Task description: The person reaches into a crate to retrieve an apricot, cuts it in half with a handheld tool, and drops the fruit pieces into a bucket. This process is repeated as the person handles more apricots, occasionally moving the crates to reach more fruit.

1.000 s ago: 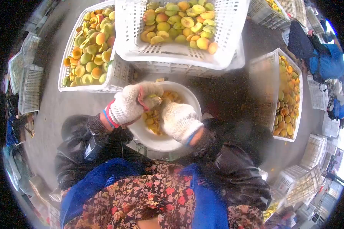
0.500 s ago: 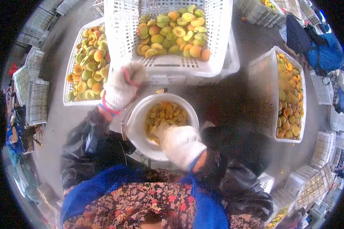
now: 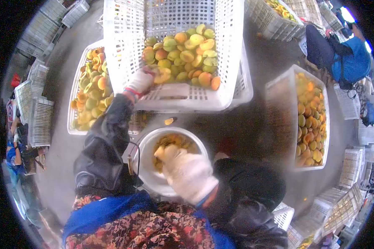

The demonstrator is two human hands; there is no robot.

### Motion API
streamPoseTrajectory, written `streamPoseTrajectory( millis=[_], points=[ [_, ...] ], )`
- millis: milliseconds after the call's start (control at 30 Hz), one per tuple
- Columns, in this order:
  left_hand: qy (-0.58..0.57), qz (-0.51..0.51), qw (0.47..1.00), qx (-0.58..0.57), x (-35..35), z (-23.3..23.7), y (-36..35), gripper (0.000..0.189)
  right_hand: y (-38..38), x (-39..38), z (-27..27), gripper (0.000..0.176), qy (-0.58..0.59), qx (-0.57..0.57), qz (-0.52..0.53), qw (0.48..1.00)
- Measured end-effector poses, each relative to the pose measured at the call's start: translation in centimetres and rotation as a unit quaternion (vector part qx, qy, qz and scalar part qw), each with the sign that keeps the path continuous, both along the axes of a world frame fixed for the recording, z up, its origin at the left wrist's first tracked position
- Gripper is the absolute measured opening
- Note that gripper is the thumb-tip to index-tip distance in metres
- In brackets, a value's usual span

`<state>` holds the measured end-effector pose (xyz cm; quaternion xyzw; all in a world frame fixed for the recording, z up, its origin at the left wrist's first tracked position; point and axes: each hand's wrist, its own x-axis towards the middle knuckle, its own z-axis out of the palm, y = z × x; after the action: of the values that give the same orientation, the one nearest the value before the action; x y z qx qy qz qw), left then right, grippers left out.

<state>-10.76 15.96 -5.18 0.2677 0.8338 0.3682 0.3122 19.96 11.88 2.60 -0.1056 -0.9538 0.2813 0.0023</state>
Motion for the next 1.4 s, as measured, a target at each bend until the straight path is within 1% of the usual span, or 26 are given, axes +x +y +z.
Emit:
streamPoseTrajectory(
  millis=[67,100,133,167,233,300,367,400,433,467,500,533,567,600,667,800,867,1000,1100,1133,1167,1200,1233,1267,1300,1400],
  points=[
    [-0.217,0.081,0.959,0.165,1.0,0.9,-2.8,0.036,0.7,-0.3,2.1,0.033,0.021,0.088,-0.04,0.995],
    [-0.289,0.047,0.929,0.226,1.2,0.7,-4.7,0.039,1.0,-0.4,0.0,0.031,0.209,0.052,-0.042,0.976],
    [-0.359,0.011,0.889,0.286,2.0,1.1,-6.4,0.043,0.9,-0.9,0.6,0.031,0.202,0.052,-0.068,0.976],
    [-0.358,0.012,0.889,0.286,3.2,1.5,-8.1,0.043,0.6,-1.3,1.2,0.03,0.193,0.049,-0.094,0.975],
    [-0.413,-0.026,0.82,0.395,6.5,4.6,-10.9,0.044,0.2,-1.8,1.1,0.029,0.23,0.072,-0.078,0.967],
    [-0.387,-0.03,0.839,0.382,8.5,6.4,-13.4,0.042,-0.7,-1.9,0.6,0.028,0.266,0.092,-0.058,0.958],
    [-0.36,-0.033,0.856,0.369,10.9,7.0,-15.9,0.04,-1.6,-1.6,-0.2,0.027,0.208,-0.047,-0.059,0.975],
    [-0.25,-0.014,0.886,0.39,12.4,7.1,-17.1,0.041,-2.1,-1.5,-0.3,0.027,0.177,-0.116,-0.058,0.976],
    [-0.136,0.004,0.904,0.406,13.2,7.2,-18.0,0.043,-2.5,-1.5,-0.3,0.027,0.179,-0.111,-0.046,0.976],
    [-0.402,0.048,0.789,0.462,12.2,5.8,-19.3,0.044,-2.8,-1.6,-0.3,0.027,0.192,-0.088,-0.036,0.977],
    [-0.399,0.048,0.789,0.466,12.0,5.2,-19.9,0.044,-3.1,-1.7,-0.2,0.028,0.204,-0.064,-0.027,0.977],
    [-0.236,0.004,0.885,0.402,12.0,5.3,-20.3,0.05,-3.3,-1.7,-0.2,0.028,0.213,-0.045,-0.022,0.976],
    [-0.065,-0.039,0.945,0.319,12.0,5.4,-20.6,0.057,-3.5,-1.8,-0.2,0.028,0.217,-0.032,-0.018,0.976],
    [-0.064,-0.038,0.944,0.322,12.2,5.8,-20.8,0.057,-3.8,-1.8,-0.2,0.028,0.221,-0.019,-0.016,0.975],
    [0.258,-0.11,0.936,0.215,13.1,8.2,-20.4,0.053,-4.0,-1.9,0.0,0.029,0.227,-0.001,-0.013,0.974],
    [0.196,-0.066,0.944,0.258,12.5,4.7,-21.0,0.051,-4.1,-2.1,-0.1,0.03,0.227,0.009,-0.011,0.974],
    [0.236,-0.048,0.949,0.201,13.4,5.3,-20.6,0.051,-4.2,-2.2,-0.1,0.03,0.236,0.037,-0.007,0.971],
    [0.255,-0.032,0.943,0.213,13.8,4.1,-20.3,0.053,-4.2,-2.0,-0.5,0.036,0.238,0.056,0.001,0.97],
    [0.178,0.027,0.932,0.316,14.2,1.2,-20.2,0.051,-4.1,-1.5,-1.4,0.042,0.224,0.008,0.017,0.974],
    [-0.076,0.097,0.874,0.47,14.4,0.5,-19.9,0.047,-4.1,-1.2,-1.8,0.044,0.215,-0.018,0.024,0.976],
    [-0.32,0.158,0.732,0.581,14.5,-0.1,-19.9,0.044,-4.1,-0.9,-2.3,0.047,0.202,-0.067,0.032,0.977],
    [-0.321,0.16,0.732,0.58,14.3,-0.5,-20.1,0.044,-4.0,-0.4,-3.1,0.049,0.184,-0.143,0.036,0.972],
    [-0.115,0.118,0.866,0.472,14.2,-0.5,-20.3,0.043,-4.0,0.1,-3.9,0.051,0.152,-0.263,0.032,0.952],
    [0.1,0.066,0.937,0.329,14.1,-0.6,-20.5,0.042,-4.0,0.5,-4.9,0.053,0.111,-0.431,0.011,0.895],
    [0.099,0.067,0.937,0.329,13.9,-1.6,-20.3,0.042,-4.0,1.0,-6.1,0.056,0.068,-0.589,-0.009,0.805],
    [0.101,0.096,0.941,0.309,13.4,-3.8,-19.0,0.04,-4.1,0.7,-5.2,0.05,0.099,-0.349,0.047,0.931]
  ],
)
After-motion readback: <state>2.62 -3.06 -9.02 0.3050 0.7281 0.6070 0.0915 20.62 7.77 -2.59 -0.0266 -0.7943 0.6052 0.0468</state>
